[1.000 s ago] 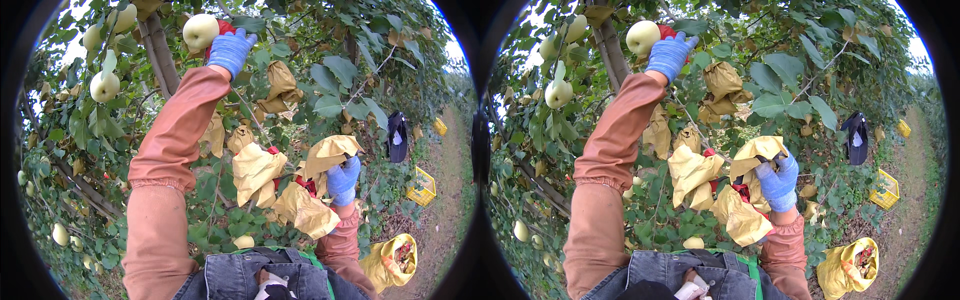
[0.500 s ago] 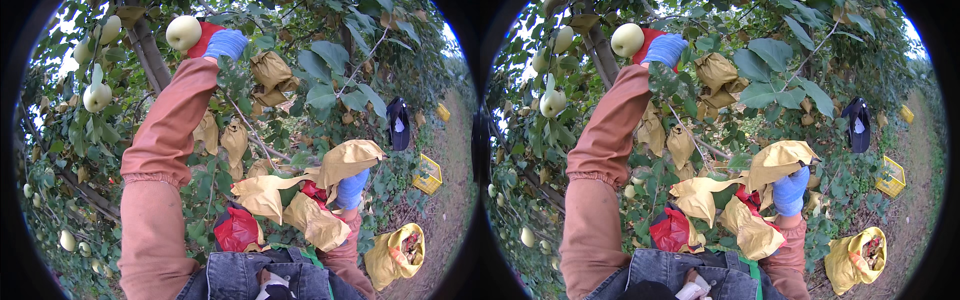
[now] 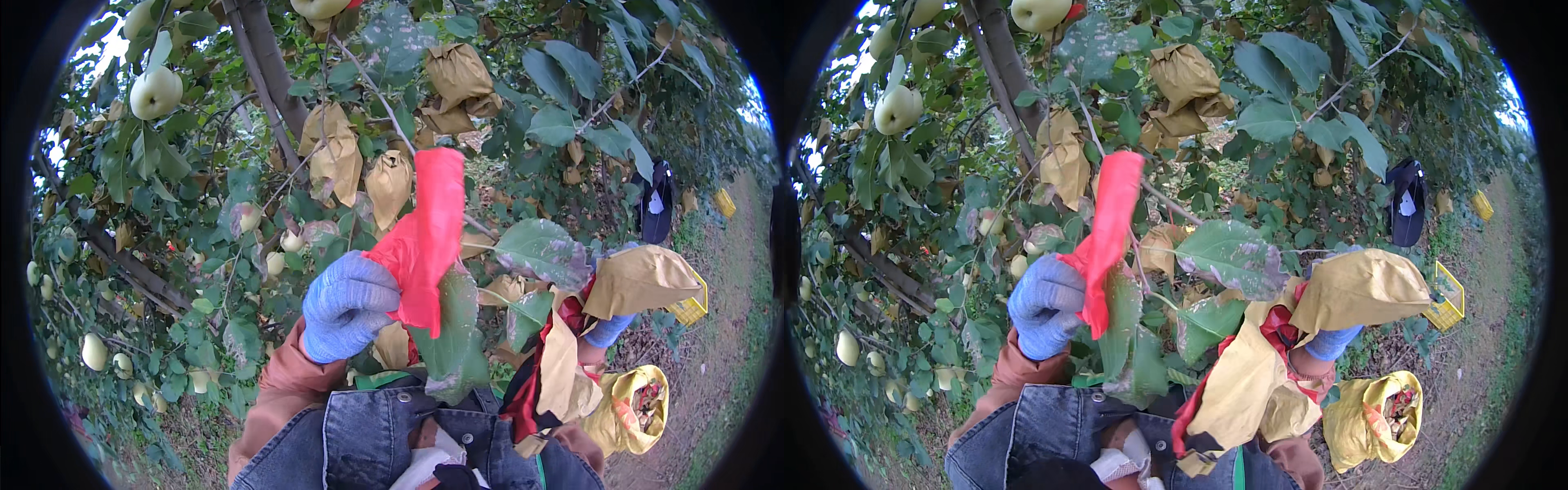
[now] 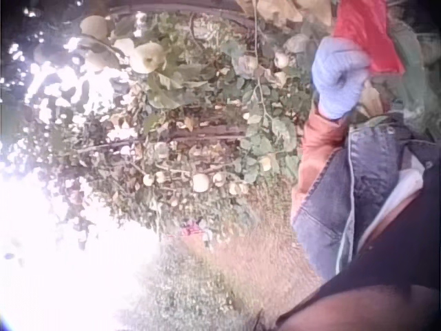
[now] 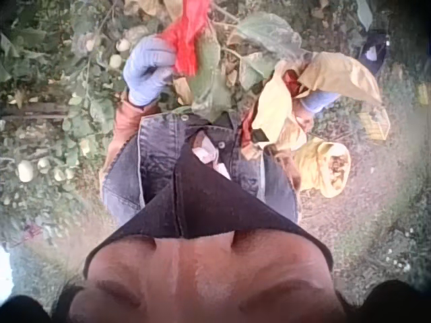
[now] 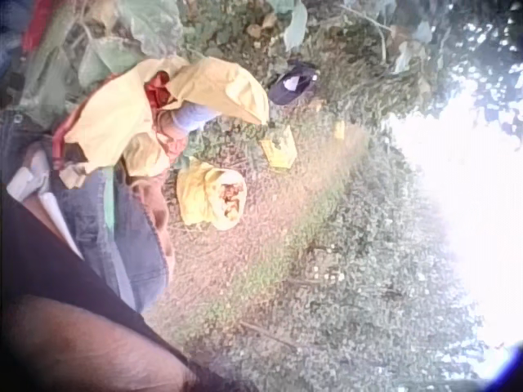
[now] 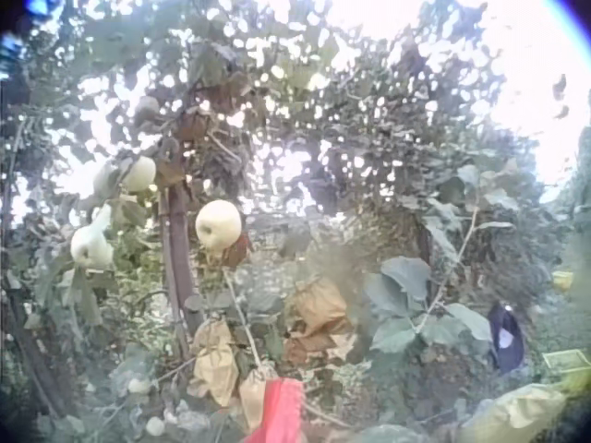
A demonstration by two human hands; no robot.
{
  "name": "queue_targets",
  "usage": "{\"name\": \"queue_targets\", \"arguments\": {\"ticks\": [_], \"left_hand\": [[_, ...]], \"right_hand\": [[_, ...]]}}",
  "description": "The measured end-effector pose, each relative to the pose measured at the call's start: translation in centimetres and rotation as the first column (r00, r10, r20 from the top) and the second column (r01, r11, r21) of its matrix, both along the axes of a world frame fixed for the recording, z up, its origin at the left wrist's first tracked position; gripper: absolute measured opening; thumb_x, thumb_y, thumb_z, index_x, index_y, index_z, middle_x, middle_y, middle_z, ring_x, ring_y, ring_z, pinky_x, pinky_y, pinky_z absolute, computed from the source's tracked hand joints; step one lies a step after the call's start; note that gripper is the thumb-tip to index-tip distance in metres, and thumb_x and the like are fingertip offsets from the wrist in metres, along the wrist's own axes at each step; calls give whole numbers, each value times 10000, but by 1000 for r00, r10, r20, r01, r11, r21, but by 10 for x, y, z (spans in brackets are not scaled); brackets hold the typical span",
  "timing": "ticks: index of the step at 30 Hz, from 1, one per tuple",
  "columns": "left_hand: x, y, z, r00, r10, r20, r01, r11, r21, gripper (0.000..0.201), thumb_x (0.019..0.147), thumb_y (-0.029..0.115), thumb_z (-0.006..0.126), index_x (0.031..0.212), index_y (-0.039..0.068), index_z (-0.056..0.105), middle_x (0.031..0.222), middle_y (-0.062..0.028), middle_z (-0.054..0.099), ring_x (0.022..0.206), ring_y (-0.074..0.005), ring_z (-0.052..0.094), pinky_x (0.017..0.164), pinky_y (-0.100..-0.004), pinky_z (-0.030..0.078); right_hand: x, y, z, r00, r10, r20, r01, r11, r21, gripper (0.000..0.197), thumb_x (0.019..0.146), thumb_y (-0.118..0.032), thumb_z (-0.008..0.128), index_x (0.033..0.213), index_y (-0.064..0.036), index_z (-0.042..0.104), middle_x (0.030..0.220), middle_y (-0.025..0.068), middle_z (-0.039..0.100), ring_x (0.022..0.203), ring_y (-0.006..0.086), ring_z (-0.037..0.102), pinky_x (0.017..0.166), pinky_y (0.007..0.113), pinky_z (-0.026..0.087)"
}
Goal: The person removes brown paper bags tied around apples on a tree, one at a time, using gloved hands. The removed bags are placed into a yellow sack on the ground. The person continues moving between branches to collect more bags.
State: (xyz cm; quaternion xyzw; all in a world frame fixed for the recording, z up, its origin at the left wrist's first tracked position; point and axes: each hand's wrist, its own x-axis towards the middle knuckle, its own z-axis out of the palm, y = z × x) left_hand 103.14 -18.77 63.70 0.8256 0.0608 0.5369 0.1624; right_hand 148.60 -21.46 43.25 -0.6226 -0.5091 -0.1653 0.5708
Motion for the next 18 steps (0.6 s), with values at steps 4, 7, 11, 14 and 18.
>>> {"name": "queue_targets", "arguments": {"ticks": [4,7,11,14,18], "left_hand": [[24,7,-103,912,-409,34,326,671,-666,329,833,212,718,1105,37,653,1095,-154,642,979,-249,622,842,-384,477],[49,-4,-138,869,-491,67,323,458,-828,333,837,207,715,1115,36,647,1100,-149,641,985,-243,619,849,-380,478],[66,3,-144,840,-539,60,301,372,-878,339,842,199,712,1129,33,638,1106,-143,640,992,-234,615,858,-376,479],[77,11,-135,831,-556,23,277,378,-883,344,846,194,709,1140,32,632,1111,-138,639,998,-228,611,865,-372,480],[80,19,-123,836,-549,0,255,389,-885,350,852,186,705,1154,30,623,1117,-132,638,1006,-220,607,874,-368,481]], "right_hand": [[-35,-22,19,921,284,-267,-237,952,195,472,886,-217,644,1292,-34,489,1259,128,562,1106,252,576,953,384,472],[-122,-20,33,930,355,-97,-330,921,205,457,807,-190,729,1197,-3,581,1151,127,629,1003,261,626,891,373,496],[-150,-27,39,740,649,178,-657,754,-16,518,800,-210,746,1224,18,556,1140,123,612,990,261,616,866,367,500],[-178,-26,44,747,660,77,-651,750,-117,350,837,-125,669,1165,-29,596,1098,132,624,960,254,618,830,359,503],[-229,-25,51,659,695,-287,-728,686,-11,139,833,6,632,961,-43,654,889,117,635,842,243,631,774,331,486]]}}
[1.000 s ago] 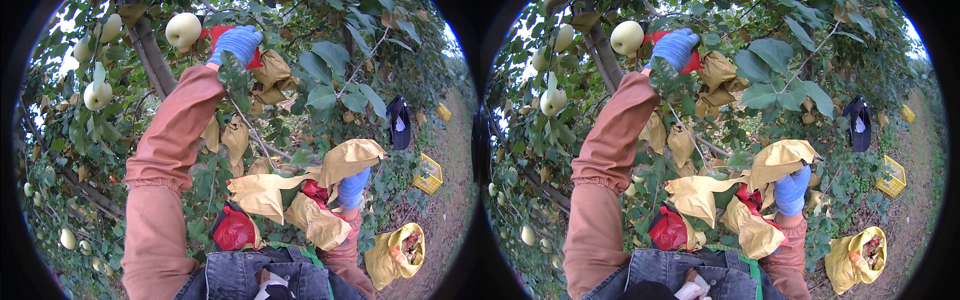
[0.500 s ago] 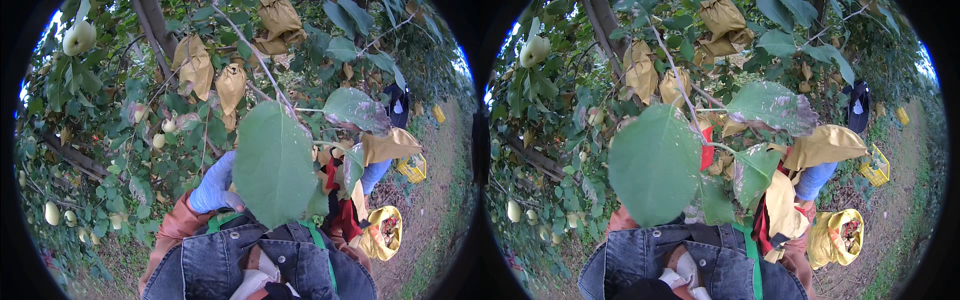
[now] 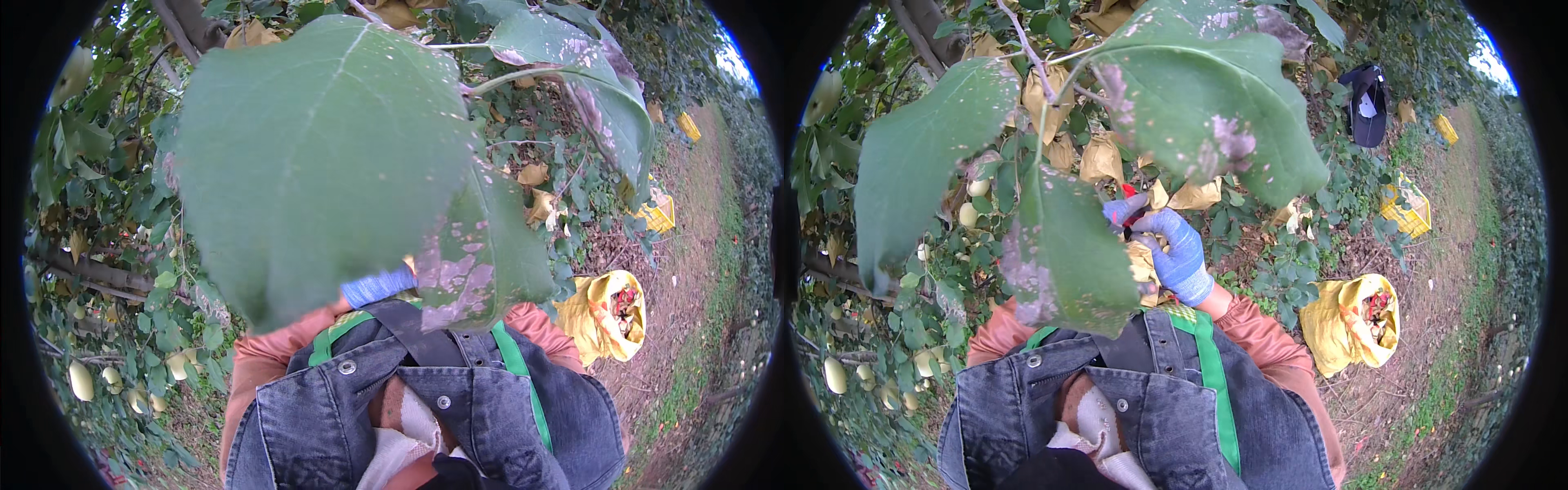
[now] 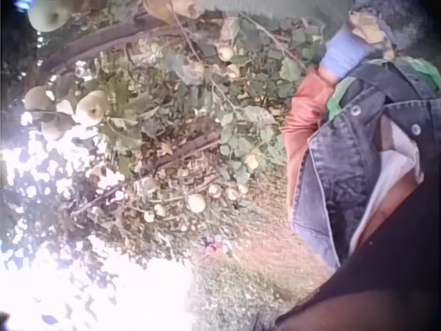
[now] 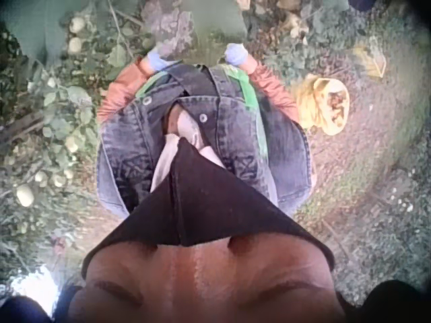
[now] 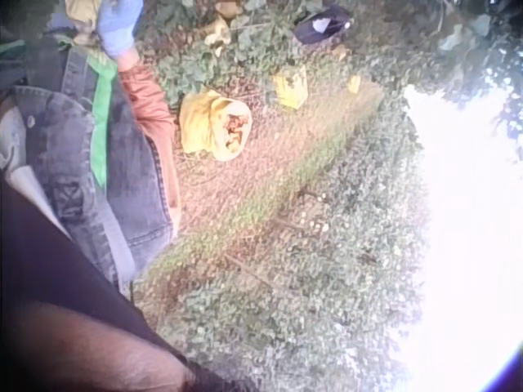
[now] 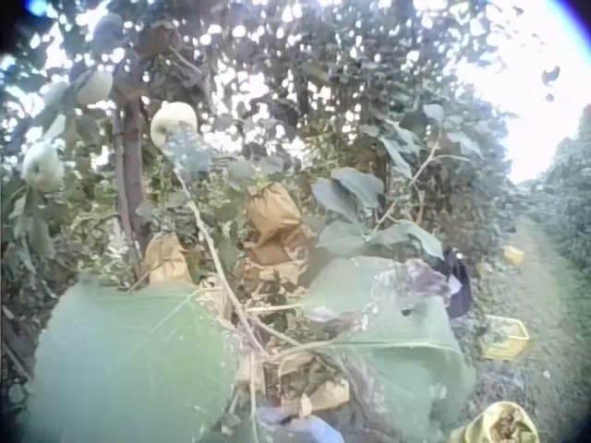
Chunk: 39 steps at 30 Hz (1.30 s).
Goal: The person removes brown paper bags tied around apples on a tree, one at a time, using gloved hands. The removed bags are placed into a yellow sack on the ground. The person continues moving between branches to collect more bags.
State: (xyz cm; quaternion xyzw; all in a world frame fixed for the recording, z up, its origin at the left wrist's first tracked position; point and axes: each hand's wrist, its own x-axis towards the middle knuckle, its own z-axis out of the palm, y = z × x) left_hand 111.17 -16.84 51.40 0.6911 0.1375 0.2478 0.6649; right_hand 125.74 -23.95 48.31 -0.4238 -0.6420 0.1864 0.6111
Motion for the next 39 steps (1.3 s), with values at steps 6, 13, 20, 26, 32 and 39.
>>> {"name": "queue_targets", "arguments": {"ticks": [6,13,20,26,32,39], "left_hand": [[-2,-10,6,999,-42,-29,41,999,-24,360,859,175,699,1175,27,610,1126,-122,637,1017,-207,601,888,-361,482],[-10,-29,5,996,-70,-48,66,995,-71,372,869,162,693,1200,23,594,1137,-111,635,1031,-192,593,903,-353,484],[-52,-7,81,989,-92,-115,119,959,257,385,878,149,686,1224,19,579,1148,-100,633,1044,-178,585,919,-344,486],[-122,64,178,839,468,276,-543,706,455,236,867,43,662,1101,8,658,1005,-49,684,947,-110,621,865,-276,510],[-155,209,271,424,647,634,-873,104,477,302,806,167,733,1082,62,672,1029,-98,691,959,-219,656,889,-346,508],[-114,302,313,238,820,520,-824,-112,555,873,631,387,868,1329,40,475,1311,-215,528,1178,-342,554,1008,-415,446]], "right_hand": [[24,-35,-85,810,289,-510,-438,877,-198,452,1000,-187,481,1414,-26,400,1265,105,565,1116,202,572,958,336,480],[26,-21,-8,861,507,24,-475,821,-317,435,823,-251,710,1176,-42,565,1262,132,560,1194,238,507,992,368,403],[37,34,-27,843,237,-484,-410,864,-291,318,868,-168,621,1160,-55,565,1121,70,597,1011,170,558,880,316,462],[18,67,14,912,-60,-406,-12,985,-173,238,830,-20,625,1065,-49,600,980,-2,589,896,93,557,817,251,461],[47,126,63,985,-42,-165,17,988,-152,165,814,4,630,963,-61,605,872,-37,577,804,69,536,734,229,455],[5,221,192,981,-71,-180,84,994,67,246,858,-64,668,1089,7,620,965,14,652,841,88,602,782,221,489]]}}
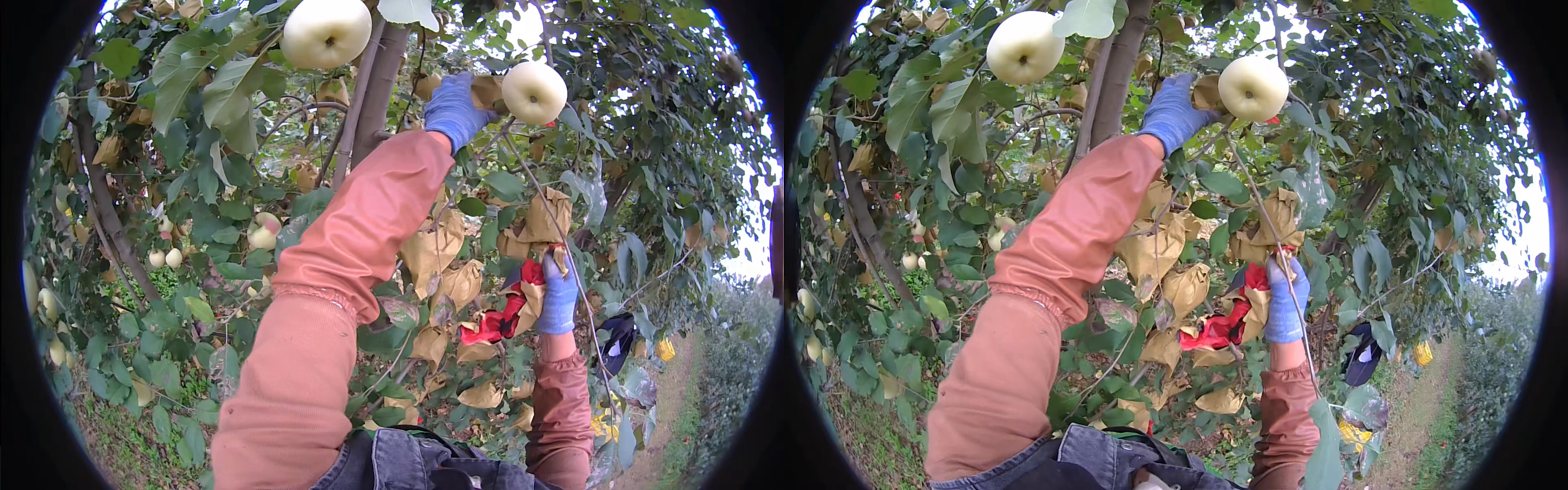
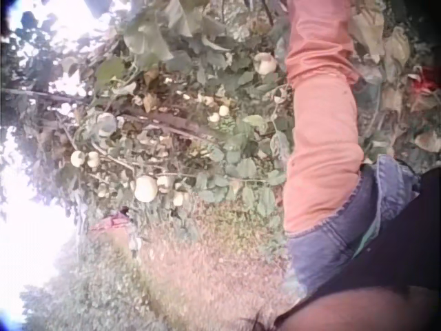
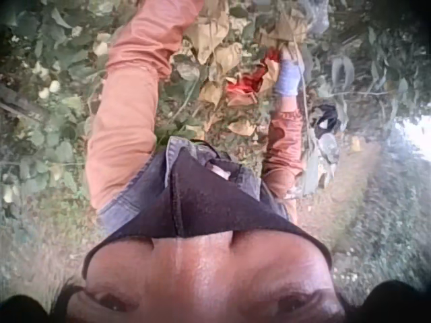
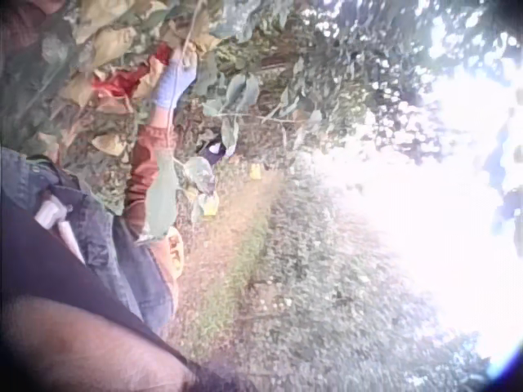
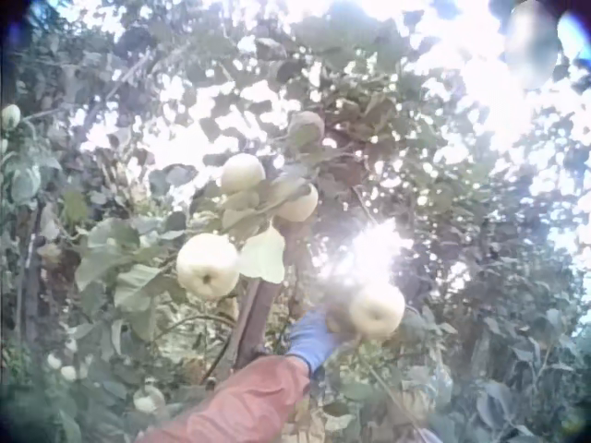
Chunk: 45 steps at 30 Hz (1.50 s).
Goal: The person removes brown paper bags tied around apples on a tree, one at a time, using gloved hands. The removed bags are placed into a yellow sack on the ground. The person continues moving between branches to collect more bags.
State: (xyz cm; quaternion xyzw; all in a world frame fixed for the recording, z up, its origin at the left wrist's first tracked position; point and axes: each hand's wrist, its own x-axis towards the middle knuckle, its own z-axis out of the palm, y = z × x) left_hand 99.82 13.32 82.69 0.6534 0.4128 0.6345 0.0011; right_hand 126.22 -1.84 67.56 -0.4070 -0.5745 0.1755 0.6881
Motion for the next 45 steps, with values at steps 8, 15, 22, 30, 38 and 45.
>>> {"name": "queue_targets", "arguments": {"ticks": [8,15,22,30,38,45], "left_hand": [[-9,59,4,986,-143,90,153,981,-120,852,605,369,892,1285,28,509,1120,-227,645,1044,-370,624,928,-415,487],[-37,75,-3,993,-104,-61,111,986,126,275,799,178,729,1013,15,674,891,-183,699,832,-313,689,735,-380,536],[-47,79,6,848,-522,96,528,848,-52,254,786,67,718,1034,18,692,811,-122,713,602,-160,669,614,-310,546],[-48,67,24,999,32,21,-38,917,396,418,787,277,657,1162,95,637,1158,-113,644,1103,-347,585,940,-445,458],[-11,38,77,800,488,-348,-290,823,488,384,815,461,592,973,143,737,1000,-119,689,993,-285,630,880,-477,450],[-13,58,90,828,421,-371,-300,891,340,333,789,402,647,963,136,744,939,-145,710,907,-311,679,826,-444,508]], "right_hand": [[-30,115,92,970,18,243,0,997,-74,488,858,-47,681,1312,17,513,1151,113,644,1016,157,618,885,247,505],[-54,197,127,934,340,113,-335,940,-56,468,885,-54,636,1334,-16,511,1260,80,582,1014,146,610,880,253,508],[-14,277,151,876,482,-15,-476,869,136,302,959,-181,542,1235,-59,553,1122,67,621,957,148,611,819,270,498],[-33,318,203,883,163,439,-347,858,379,496,992,-200,504,1429,-35,340,1376,105,460,1222,200,485,1042,322,419],[-6,365,230,706,-277,652,-390,616,684,684,895,-181,670,1459,-42,309,1434,120,421,1297,221,427,1102,371,351],[-16,356,224,776,-194,601,-323,696,641,614,912,-177,646,1429,-41,343,1390,114,449,1243,211,455,1053,354,385]]}}
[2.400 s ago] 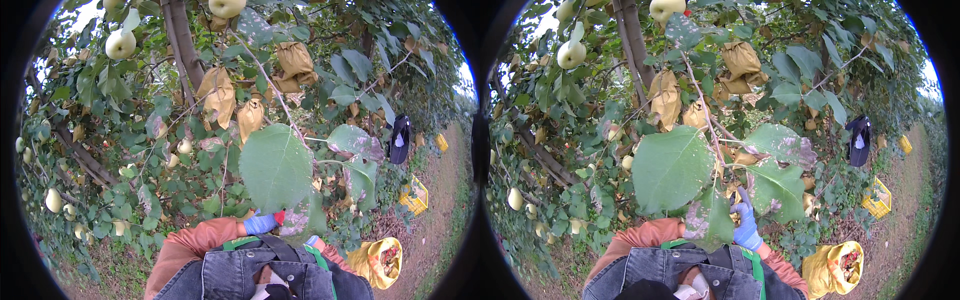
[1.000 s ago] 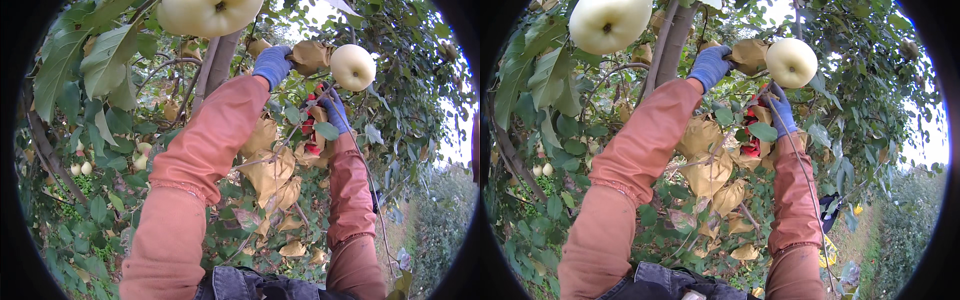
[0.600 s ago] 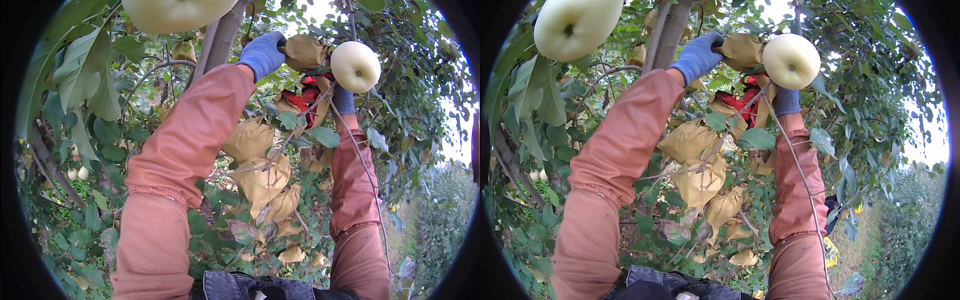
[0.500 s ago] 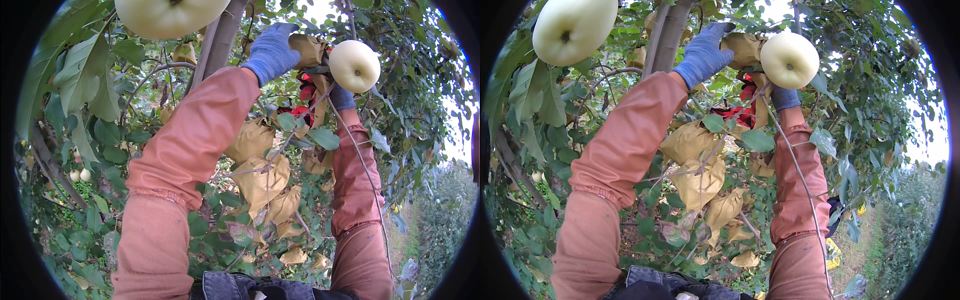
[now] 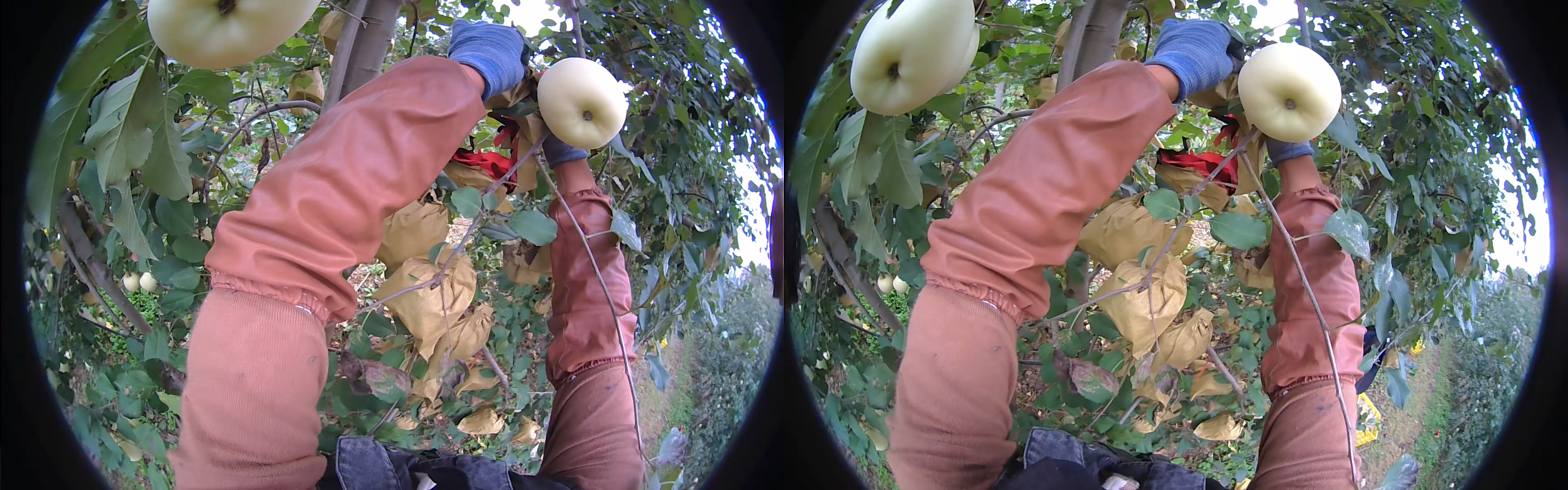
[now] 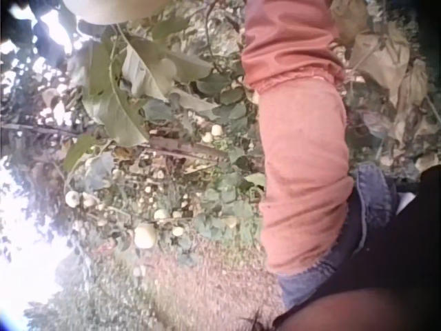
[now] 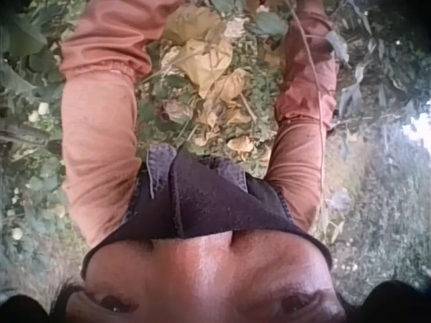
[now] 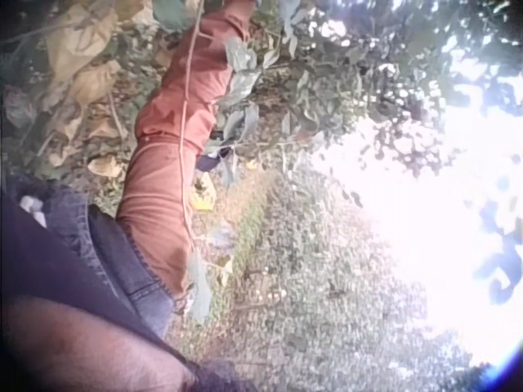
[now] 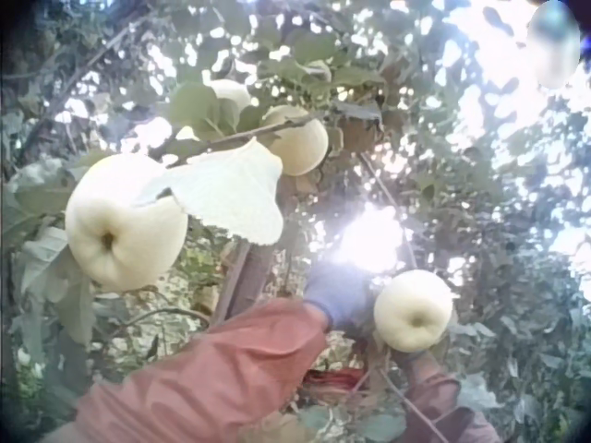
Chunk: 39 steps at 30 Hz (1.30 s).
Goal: The person removes brown paper bags tied around apples on a tree, one at a time, using gloved hands. The removed bags are placed into a yellow sack on the ground. The person continues moving between branches to collect more bags.
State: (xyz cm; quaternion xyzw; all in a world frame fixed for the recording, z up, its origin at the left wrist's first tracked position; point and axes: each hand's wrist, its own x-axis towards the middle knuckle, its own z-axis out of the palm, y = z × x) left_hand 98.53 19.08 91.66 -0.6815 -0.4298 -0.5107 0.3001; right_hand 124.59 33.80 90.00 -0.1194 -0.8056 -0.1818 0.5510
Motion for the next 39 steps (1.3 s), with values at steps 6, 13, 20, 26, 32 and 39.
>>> {"name": "queue_targets", "arguments": {"ticks": [6,13,20,26,32,39], "left_hand": [[-22,18,-21,878,-378,293,373,925,75,263,777,321,669,993,179,718,984,-110,698,933,-319,659,844,-440,496],[-3,1,-29,981,-183,72,162,958,236,362,804,452,639,1039,186,709,1011,-110,684,982,-317,642,865,-457,492],[-4,7,-28,898,-308,315,295,951,89,310,764,297,700,1039,154,710,1007,-126,682,936,-332,638,844,-423,503],[8,38,-44,624,-604,496,509,796,329,313,726,138,744,1018,45,685,951,-122,682,844,-265,651,795,-363,504],[-25,53,-58,-56,-798,600,657,423,624,172,806,98,732,942,30,651,781,-20,636,684,-110,544,635,-279,464],[-52,87,-118,550,-462,696,562,821,101,241,758,172,768,923,33,660,805,-135,663,719,-290,621,697,-380,488]], "right_hand": [[4,-6,-18,998,-6,-63,1,997,-82,556,926,-174,625,1403,-40,372,1351,109,472,1198,201,480,1011,339,414],[7,-4,-21,994,21,-104,-33,993,-115,490,943,-170,600,1373,-38,405,1306,104,500,1145,191,508,962,323,448],[9,2,-20,991,48,-128,-67,987,-147,427,960,-166,576,1343,-37,439,1262,98,528,1092,180,537,913,306,482],[4,7,-31,948,157,-276,-231,937,-261,376,974,-163,555,1317,-36,468,1223,93,552,1046,171,561,871,292,511],[-72,-59,-46,633,28,-774,-579,680,-449,298,950,-227,591,1168,-25,579,1017,84,632,861,179,621,731,316,525],[-61,-105,-123,683,-86,-725,-503,664,-553,273,864,-190,714,1056,0,672,912,70,683,791,150,631,682,288,512]]}}
